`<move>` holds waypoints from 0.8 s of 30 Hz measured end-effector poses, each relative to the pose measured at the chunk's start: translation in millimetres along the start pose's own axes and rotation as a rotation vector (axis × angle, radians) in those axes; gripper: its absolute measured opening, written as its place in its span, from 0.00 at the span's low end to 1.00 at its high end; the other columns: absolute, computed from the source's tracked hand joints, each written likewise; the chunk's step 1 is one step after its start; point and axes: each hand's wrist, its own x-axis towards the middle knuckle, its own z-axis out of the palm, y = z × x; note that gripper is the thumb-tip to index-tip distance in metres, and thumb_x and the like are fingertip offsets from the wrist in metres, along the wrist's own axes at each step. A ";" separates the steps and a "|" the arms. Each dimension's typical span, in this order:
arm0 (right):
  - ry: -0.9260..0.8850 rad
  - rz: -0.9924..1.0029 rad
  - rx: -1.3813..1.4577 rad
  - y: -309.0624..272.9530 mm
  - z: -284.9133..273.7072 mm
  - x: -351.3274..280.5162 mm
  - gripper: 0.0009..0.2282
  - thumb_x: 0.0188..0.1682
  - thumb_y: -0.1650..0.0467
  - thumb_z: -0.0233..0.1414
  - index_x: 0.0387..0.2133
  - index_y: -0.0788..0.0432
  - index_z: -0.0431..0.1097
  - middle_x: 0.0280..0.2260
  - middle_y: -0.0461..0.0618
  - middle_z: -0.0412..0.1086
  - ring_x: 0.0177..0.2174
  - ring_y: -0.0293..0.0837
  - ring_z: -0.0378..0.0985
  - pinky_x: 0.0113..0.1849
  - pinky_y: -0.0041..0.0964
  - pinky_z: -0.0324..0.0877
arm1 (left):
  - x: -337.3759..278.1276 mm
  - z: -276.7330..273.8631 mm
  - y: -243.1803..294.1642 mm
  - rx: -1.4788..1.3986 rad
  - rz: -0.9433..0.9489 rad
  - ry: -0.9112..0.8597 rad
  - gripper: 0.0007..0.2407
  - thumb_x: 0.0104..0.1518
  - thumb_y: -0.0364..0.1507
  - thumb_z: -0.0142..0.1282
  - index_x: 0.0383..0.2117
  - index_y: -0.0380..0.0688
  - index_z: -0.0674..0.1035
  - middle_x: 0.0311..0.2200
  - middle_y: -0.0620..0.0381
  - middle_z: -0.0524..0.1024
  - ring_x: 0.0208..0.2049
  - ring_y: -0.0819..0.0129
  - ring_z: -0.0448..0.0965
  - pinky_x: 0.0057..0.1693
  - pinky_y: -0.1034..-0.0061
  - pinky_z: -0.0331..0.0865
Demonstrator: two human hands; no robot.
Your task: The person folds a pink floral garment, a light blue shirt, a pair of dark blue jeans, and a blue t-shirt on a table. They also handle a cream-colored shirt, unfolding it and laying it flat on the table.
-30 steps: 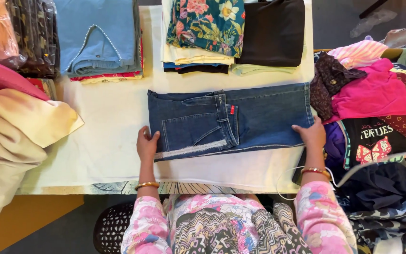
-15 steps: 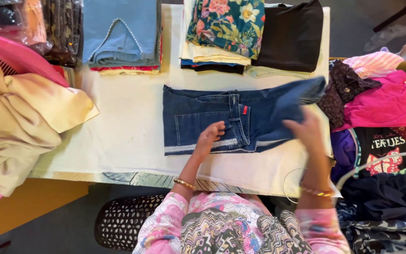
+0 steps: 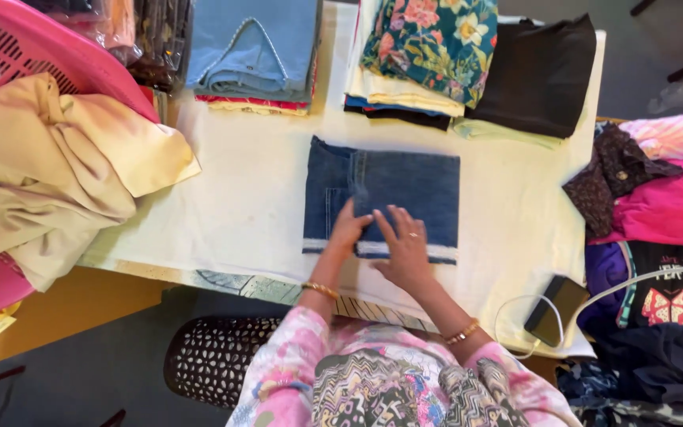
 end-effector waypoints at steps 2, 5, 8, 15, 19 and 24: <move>0.128 0.049 -0.009 31.1 5.5 -12.2 0.40 0.29 0.70 0.65 0.61 0.59 0.59 0.58 0.64 0.64 0.60 0.63 0.63 0.58 0.57 0.58 | -24.5 53.1 45.8 -0.052 0.020 -0.094 0.23 0.55 0.24 0.58 0.60 0.44 0.70 0.49 0.54 0.77 0.49 0.67 0.77 0.55 0.73 0.72; 0.480 0.177 0.201 116.8 20.4 -44.0 0.29 0.39 0.77 0.57 0.60 0.64 0.65 0.56 0.62 0.69 0.56 0.56 0.70 0.57 0.50 0.64 | -50.9 112.9 74.4 -0.163 -0.052 -0.344 0.24 0.60 0.31 0.56 0.64 0.47 0.68 0.53 0.56 0.73 0.51 0.69 0.73 0.57 0.73 0.69; 0.878 0.425 0.503 243.2 27.6 -91.1 0.16 0.49 0.82 0.54 0.52 0.66 0.71 0.46 0.55 0.75 0.45 0.45 0.78 0.50 0.39 0.72 | -57.9 128.7 60.3 -0.055 -0.009 -0.568 0.22 0.64 0.35 0.55 0.64 0.48 0.69 0.58 0.58 0.72 0.57 0.68 0.70 0.61 0.72 0.66; 1.297 0.772 0.402 275.2 -31.1 -141.9 0.28 0.38 0.85 0.58 0.55 0.62 0.64 0.50 0.52 0.66 0.47 0.46 0.73 0.48 0.38 0.70 | -91.3 26.8 62.6 0.841 0.616 0.254 0.11 0.49 0.19 0.58 0.39 0.44 0.82 0.42 0.53 0.79 0.52 0.54 0.73 0.60 0.62 0.64; 1.032 0.555 0.501 226.2 34.6 -99.2 0.20 0.48 0.82 0.58 0.54 0.62 0.70 0.58 0.53 0.63 0.54 0.49 0.73 0.57 0.40 0.72 | -109.1 1.7 75.2 0.886 0.577 0.371 0.11 0.50 0.17 0.55 0.37 0.42 0.81 0.40 0.52 0.78 0.48 0.54 0.74 0.56 0.63 0.67; 0.391 0.711 0.402 168.5 67.0 -20.5 0.42 0.31 0.66 0.73 0.60 0.65 0.59 0.49 0.62 0.67 0.39 0.49 0.75 0.39 0.43 0.74 | -123.0 26.3 48.4 0.812 0.778 -0.107 0.09 0.48 0.18 0.56 0.34 0.41 0.80 0.36 0.50 0.78 0.41 0.52 0.77 0.49 0.63 0.71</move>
